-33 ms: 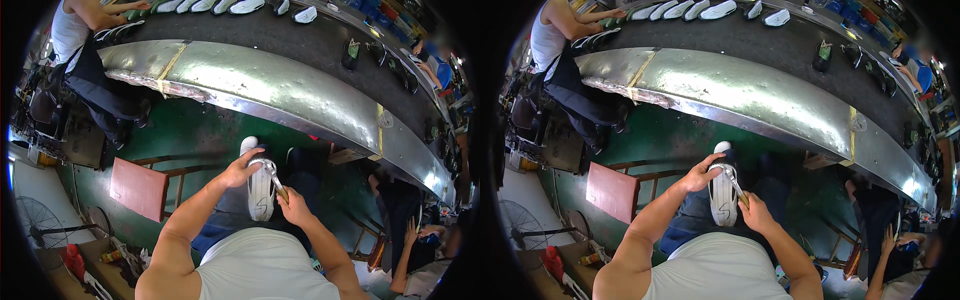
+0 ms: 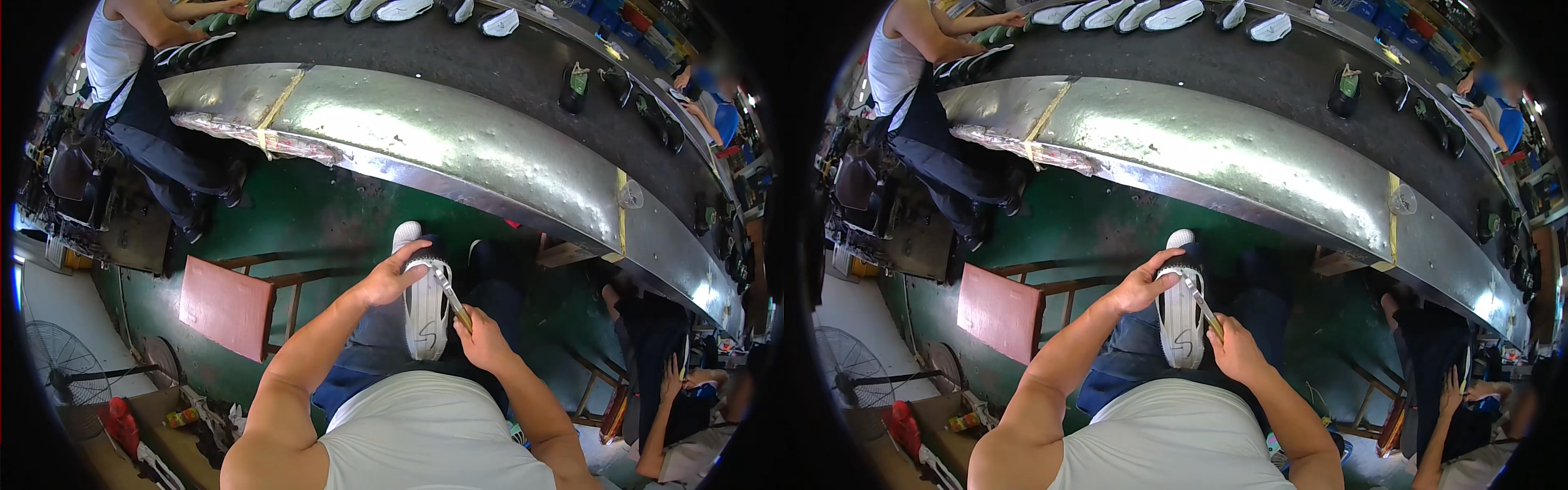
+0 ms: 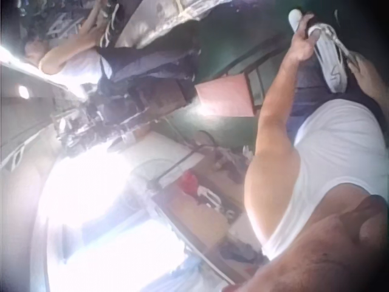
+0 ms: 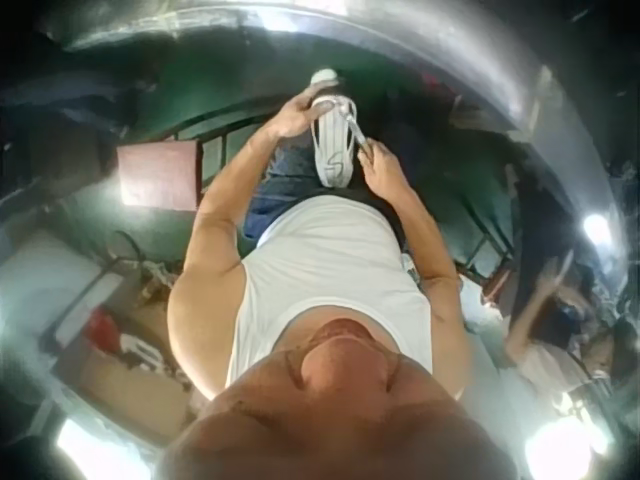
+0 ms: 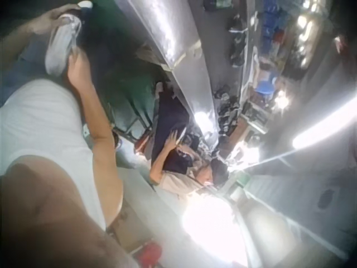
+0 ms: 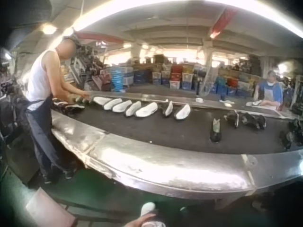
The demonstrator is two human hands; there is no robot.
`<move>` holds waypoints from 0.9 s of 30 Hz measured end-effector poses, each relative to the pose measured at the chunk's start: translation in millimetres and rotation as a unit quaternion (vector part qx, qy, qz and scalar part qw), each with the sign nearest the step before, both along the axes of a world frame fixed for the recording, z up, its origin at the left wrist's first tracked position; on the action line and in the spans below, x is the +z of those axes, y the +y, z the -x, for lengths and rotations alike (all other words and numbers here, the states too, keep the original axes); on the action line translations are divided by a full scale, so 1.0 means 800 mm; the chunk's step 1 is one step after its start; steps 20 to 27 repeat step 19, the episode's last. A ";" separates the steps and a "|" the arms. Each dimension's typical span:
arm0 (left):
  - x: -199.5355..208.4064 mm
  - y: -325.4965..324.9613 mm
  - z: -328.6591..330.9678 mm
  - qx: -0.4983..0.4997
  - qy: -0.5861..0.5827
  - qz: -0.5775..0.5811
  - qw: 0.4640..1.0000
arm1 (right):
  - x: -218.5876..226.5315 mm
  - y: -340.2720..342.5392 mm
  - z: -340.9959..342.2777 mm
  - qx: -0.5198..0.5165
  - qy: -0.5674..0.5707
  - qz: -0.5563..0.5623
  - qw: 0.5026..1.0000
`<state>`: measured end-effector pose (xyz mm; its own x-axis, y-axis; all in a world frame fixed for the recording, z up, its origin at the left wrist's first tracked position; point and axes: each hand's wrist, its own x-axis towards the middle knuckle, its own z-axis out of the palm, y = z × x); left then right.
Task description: The recorder is assembling shoes by pulling the upper material over the last and securing it with a hammer and pliers.
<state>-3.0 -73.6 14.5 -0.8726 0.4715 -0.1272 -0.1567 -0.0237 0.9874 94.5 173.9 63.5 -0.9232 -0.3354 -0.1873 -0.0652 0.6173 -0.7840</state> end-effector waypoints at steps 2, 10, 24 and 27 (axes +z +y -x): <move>0.010 0.005 -0.003 0.009 -0.016 -0.005 1.000 | 0.029 0.000 -0.001 -0.004 -0.008 -0.061 0.998; 0.006 0.021 0.004 0.086 -0.055 0.019 0.995 | 0.036 0.044 0.011 0.000 -0.237 0.141 0.961; 0.020 0.012 0.019 0.002 -0.083 0.008 0.997 | 0.032 0.014 0.059 -0.017 -0.153 0.064 0.986; 0.020 0.012 0.019 0.002 -0.083 0.008 0.997 | 0.032 0.014 0.059 -0.017 -0.153 0.064 0.986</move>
